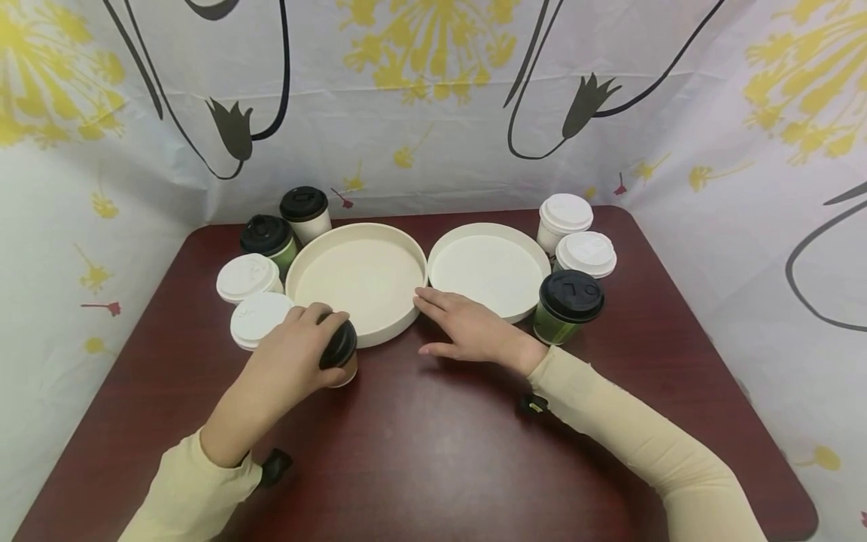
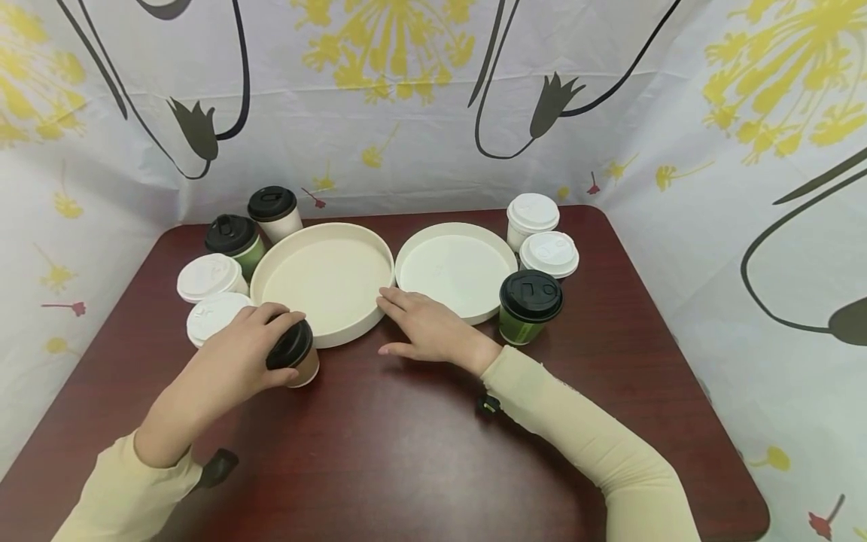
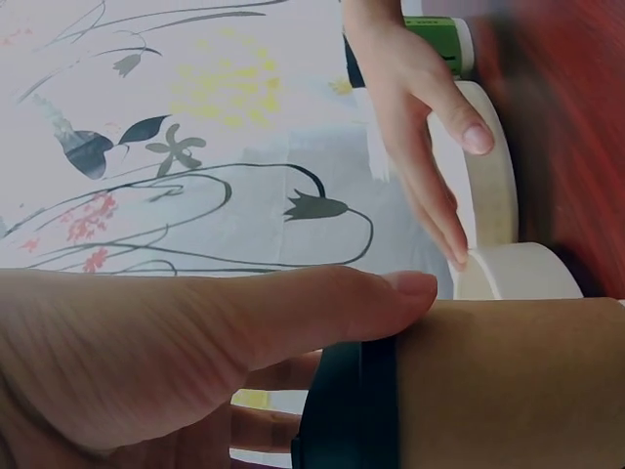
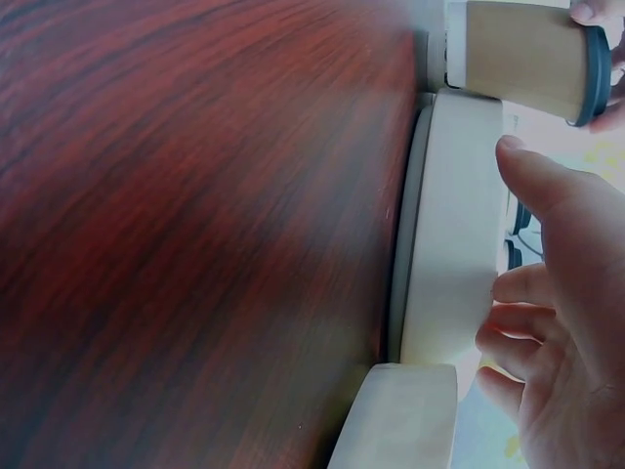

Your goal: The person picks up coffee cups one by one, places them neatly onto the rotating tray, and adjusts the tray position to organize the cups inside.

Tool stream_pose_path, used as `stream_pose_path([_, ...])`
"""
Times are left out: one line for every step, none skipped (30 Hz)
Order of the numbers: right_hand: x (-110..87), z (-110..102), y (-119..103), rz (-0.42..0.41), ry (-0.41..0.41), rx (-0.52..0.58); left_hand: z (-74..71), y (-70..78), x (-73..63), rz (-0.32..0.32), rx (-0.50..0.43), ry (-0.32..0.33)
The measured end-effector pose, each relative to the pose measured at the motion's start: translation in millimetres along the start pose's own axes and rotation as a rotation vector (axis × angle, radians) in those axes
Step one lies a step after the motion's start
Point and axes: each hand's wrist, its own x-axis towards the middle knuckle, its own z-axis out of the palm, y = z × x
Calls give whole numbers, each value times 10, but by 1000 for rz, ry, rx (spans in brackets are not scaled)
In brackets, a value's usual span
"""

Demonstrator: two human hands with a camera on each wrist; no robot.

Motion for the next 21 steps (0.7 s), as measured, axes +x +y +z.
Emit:
stream_pose_path([0,1,2,0,0,-1,-11,11,4,5,-7,4])
stream_pose_path([0,2,3,-1,0,-1,-23,21,10,10,-12,9])
stream_pose_path([-1,3,5,-2,0,-2,-34,30,15,15,-14,12])
stream_pose_path([-1,2,6,-2,-1,-2,-48,41,20,19,-14,13])
stream_pose_path([-2,1,7,-3,-2,-3,-61,53,26,23,-14,16])
stream_pose_path([-2,1,7,-4,-2,-4,-74,64,32,27,-14,18])
stream_pose_path([-1,0,7,-7,-1,-5,-84,72,38,30,-12,19])
stream_pose_path([-1,-3,6,-10,1,-9,-98,82,46,33,-10,17])
stream_pose_path([0,-5,6,-14,2,-16,-110,90,52,36,-10,17])
stream_pose_path([0,-7,6,-18,5,-24,-125,99,59,38,-10,18])
stream_pose_path([-1,-9,5,-24,8,-30,-137,107,66,40,-10,19])
stream_pose_path([-1,-11,5,-28,12,-37,-151,113,73,43,-9,22])
stream_pose_path([-1,-13,5,-33,15,-43,-163,119,79,48,-8,29])
stream_pose_path([-1,-13,5,-36,17,-50,-178,128,87,51,-8,33])
stream_pose_path([-2,-14,5,-37,19,-52,-188,134,96,54,-8,40])
stream_pose_path([-2,-13,6,-38,21,-53,-201,144,106,58,-8,48])
stream_pose_path([-2,-11,6,-39,23,-53,-211,152,116,60,-9,54])
stream_pose_path([-2,-10,6,-40,24,-55,-224,162,124,62,-9,59])
stream_pose_path([-1,-7,6,-41,25,-53,-235,171,133,64,-11,62])
stream_pose_path([-1,-5,6,-41,26,-53,-249,181,141,63,-12,61])
stream_pose_path([-1,-2,5,-42,26,-54,-263,190,146,63,-14,62])
